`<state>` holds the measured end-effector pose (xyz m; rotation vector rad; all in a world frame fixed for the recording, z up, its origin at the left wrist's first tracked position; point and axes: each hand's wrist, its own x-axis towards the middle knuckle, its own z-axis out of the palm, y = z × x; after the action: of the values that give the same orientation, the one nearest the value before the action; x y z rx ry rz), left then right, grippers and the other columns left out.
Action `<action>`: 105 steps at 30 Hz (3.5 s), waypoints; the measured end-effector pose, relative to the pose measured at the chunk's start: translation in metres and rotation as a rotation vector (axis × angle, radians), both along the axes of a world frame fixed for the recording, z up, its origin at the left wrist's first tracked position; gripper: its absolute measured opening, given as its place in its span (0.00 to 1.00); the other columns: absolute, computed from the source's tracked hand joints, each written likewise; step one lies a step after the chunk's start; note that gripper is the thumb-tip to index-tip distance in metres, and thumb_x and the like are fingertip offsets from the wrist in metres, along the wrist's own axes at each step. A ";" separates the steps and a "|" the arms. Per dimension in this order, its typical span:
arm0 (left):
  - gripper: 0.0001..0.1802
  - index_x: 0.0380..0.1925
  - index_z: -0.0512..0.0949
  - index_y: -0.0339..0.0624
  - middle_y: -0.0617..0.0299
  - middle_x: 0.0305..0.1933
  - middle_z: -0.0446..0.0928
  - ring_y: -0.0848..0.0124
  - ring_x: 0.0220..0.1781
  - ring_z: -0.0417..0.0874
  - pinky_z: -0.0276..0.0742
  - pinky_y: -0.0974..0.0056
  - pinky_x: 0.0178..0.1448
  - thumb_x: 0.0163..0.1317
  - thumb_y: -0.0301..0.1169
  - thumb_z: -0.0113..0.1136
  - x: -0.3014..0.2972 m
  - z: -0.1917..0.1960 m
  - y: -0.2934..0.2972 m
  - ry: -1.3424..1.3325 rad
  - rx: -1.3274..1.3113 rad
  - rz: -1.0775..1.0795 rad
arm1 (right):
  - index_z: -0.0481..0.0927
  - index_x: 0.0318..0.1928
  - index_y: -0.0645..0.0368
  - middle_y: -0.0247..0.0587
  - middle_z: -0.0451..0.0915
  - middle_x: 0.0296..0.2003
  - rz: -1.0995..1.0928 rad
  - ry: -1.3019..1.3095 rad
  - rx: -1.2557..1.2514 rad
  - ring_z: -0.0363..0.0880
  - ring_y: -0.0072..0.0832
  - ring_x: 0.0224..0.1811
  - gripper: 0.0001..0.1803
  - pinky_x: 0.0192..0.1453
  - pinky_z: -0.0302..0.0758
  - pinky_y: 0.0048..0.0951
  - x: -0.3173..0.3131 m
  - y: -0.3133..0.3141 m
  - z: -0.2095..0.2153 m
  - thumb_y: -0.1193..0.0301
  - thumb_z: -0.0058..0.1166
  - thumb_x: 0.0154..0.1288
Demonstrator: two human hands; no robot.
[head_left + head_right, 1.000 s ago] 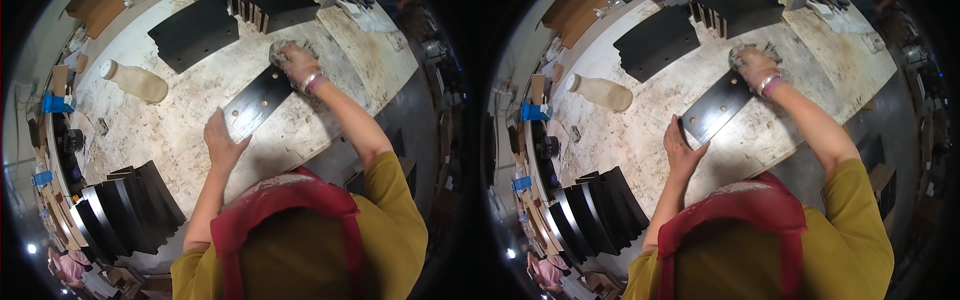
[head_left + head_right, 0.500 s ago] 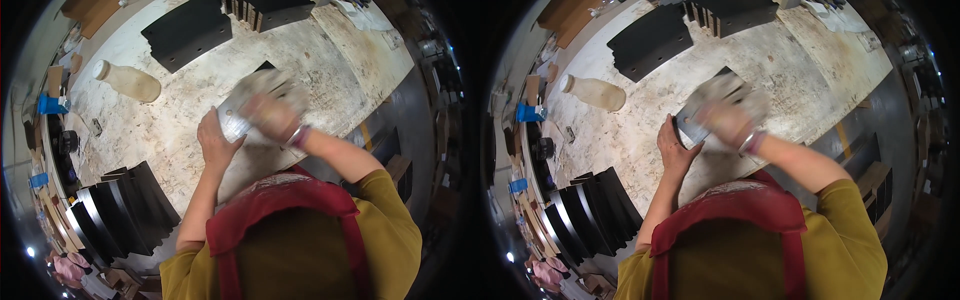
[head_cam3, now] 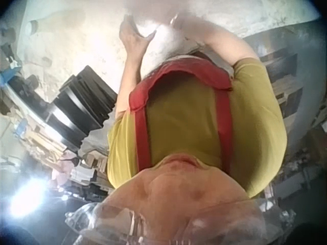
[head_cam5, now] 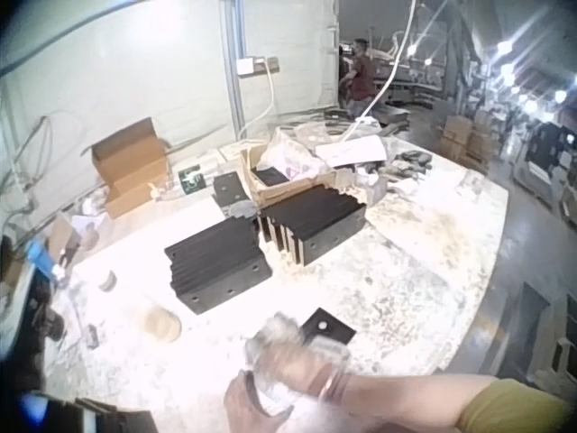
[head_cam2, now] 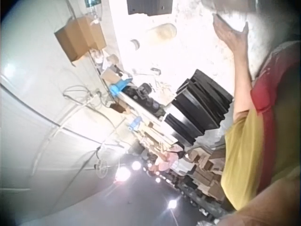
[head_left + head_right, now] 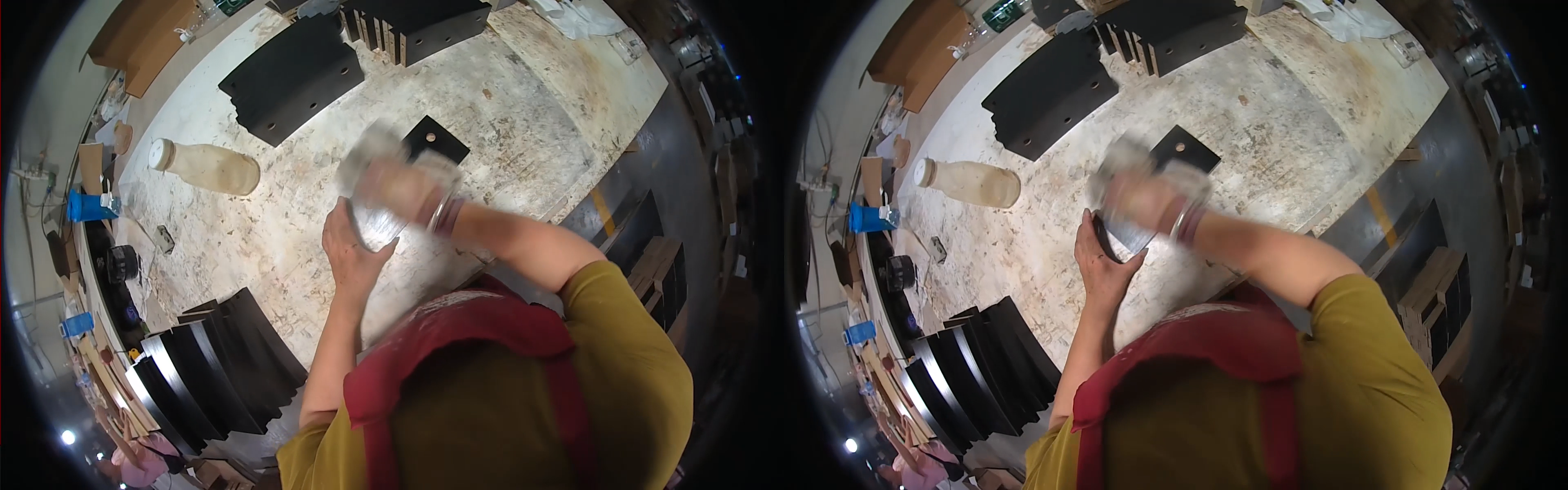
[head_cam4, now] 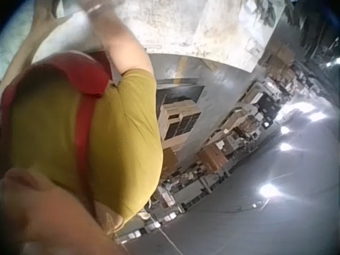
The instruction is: The person wipes black rectangular furniture parts using a cloth and a liquid from a bottle. The person handles the parts one at a time, applying the liquid and wiping both sides before stacking them on the table.
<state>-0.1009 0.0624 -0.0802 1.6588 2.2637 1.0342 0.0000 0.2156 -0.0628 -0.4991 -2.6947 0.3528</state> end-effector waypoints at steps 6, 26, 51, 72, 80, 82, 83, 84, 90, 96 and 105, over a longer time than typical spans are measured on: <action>0.58 0.67 0.54 0.36 0.42 0.64 0.62 0.47 0.66 0.62 0.56 0.50 0.69 0.35 0.37 0.77 0.003 0.008 0.001 -0.012 -0.043 -0.115 | 0.79 0.49 0.59 0.51 0.77 0.51 -0.674 -0.137 -0.184 0.77 0.47 0.52 0.17 0.57 0.72 0.39 0.126 0.158 -0.002 0.68 0.52 0.60; 0.62 0.69 0.49 0.35 0.42 0.63 0.65 0.50 0.65 0.66 0.61 0.53 0.69 0.36 0.35 0.78 -0.006 0.014 0.007 -0.116 -0.115 -0.050 | 0.80 0.39 0.56 0.44 0.79 0.40 -0.108 0.219 -0.294 0.81 0.36 0.35 0.09 0.38 0.78 0.34 0.036 -0.015 0.053 0.67 0.56 0.60; 0.63 0.67 0.53 0.31 0.45 0.59 0.70 0.50 0.61 0.69 0.62 0.52 0.65 0.31 0.36 0.80 -0.009 -0.004 0.006 -0.048 0.035 -0.012 | 0.78 0.45 0.54 0.43 0.77 0.48 -0.025 -0.139 -0.255 0.78 0.42 0.48 0.13 0.51 0.76 0.37 -0.021 0.014 0.008 0.68 0.56 0.59; 0.54 0.69 0.50 0.35 0.42 0.69 0.57 0.51 0.71 0.57 0.55 0.55 0.73 0.44 0.29 0.73 -0.015 0.015 0.008 -0.043 -0.025 -0.061 | 0.79 0.49 0.60 0.42 0.81 0.43 -0.294 0.435 -1.160 0.79 0.30 0.45 0.19 0.53 0.75 0.29 0.052 0.113 0.050 0.63 0.58 0.60; 0.54 0.67 0.54 0.32 0.40 0.65 0.62 0.46 0.66 0.63 0.61 0.53 0.69 0.42 0.35 0.75 0.020 0.047 0.115 -0.078 0.017 -0.247 | 0.73 0.56 0.69 0.49 0.76 0.55 -0.457 1.151 -1.128 0.74 0.36 0.58 0.24 0.65 0.68 0.36 0.237 0.145 0.027 0.66 0.44 0.64; 0.54 0.66 0.55 0.32 0.40 0.64 0.63 0.45 0.65 0.64 0.62 0.50 0.68 0.41 0.38 0.76 0.046 0.040 0.144 0.002 0.067 -0.273 | 0.74 0.56 0.68 0.49 0.76 0.55 -0.679 1.332 -1.181 0.75 0.38 0.57 0.23 0.63 0.70 0.37 0.241 0.128 0.040 0.66 0.42 0.67; 0.52 0.66 0.57 0.37 0.40 0.65 0.61 0.44 0.66 0.63 0.61 0.47 0.67 0.42 0.39 0.75 0.060 0.031 0.154 0.030 0.075 -0.284 | 0.75 0.55 0.66 0.48 0.77 0.54 -0.855 1.439 -1.264 0.77 0.38 0.55 0.21 0.61 0.72 0.37 0.224 0.115 0.061 0.66 0.42 0.69; 0.48 0.66 0.60 0.42 0.42 0.67 0.60 0.44 0.67 0.62 0.59 0.45 0.67 0.44 0.41 0.73 0.079 0.035 0.165 0.060 0.063 -0.359 | 0.75 0.55 0.63 0.46 0.79 0.51 -0.689 1.532 -1.274 0.79 0.38 0.52 0.19 0.58 0.75 0.38 0.253 0.117 0.041 0.65 0.44 0.70; 0.31 0.61 0.71 0.57 0.56 0.71 0.58 0.43 0.70 0.56 0.56 0.38 0.67 0.56 0.48 0.61 0.129 0.006 0.202 0.300 0.013 -0.539 | 0.75 0.56 0.61 0.46 0.78 0.52 -0.914 1.704 -1.368 0.77 0.40 0.53 0.20 0.60 0.74 0.39 0.270 0.083 0.043 0.65 0.50 0.67; 0.28 0.59 0.72 0.58 0.59 0.71 0.59 0.43 0.72 0.54 0.54 0.39 0.68 0.56 0.43 0.61 0.068 0.018 0.144 0.323 -0.103 -0.707 | 0.74 0.57 0.61 0.46 0.76 0.55 -0.860 1.647 -1.382 0.75 0.39 0.56 0.21 0.61 0.73 0.39 0.325 0.087 -0.017 0.64 0.44 0.69; 0.53 0.68 0.55 0.41 0.38 0.73 0.47 0.41 0.72 0.52 0.51 0.46 0.72 0.42 0.40 0.74 0.043 0.024 0.043 0.073 -0.254 -0.143 | 0.73 0.55 0.65 0.46 0.77 0.52 -0.329 1.360 -1.425 0.76 0.34 0.54 0.20 0.59 0.74 0.34 0.266 0.099 -0.007 0.64 0.43 0.71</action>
<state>-0.0582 0.1052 -0.0566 1.7419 2.1745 0.6348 0.2663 0.3142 -0.0694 -0.6355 -0.7330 1.6911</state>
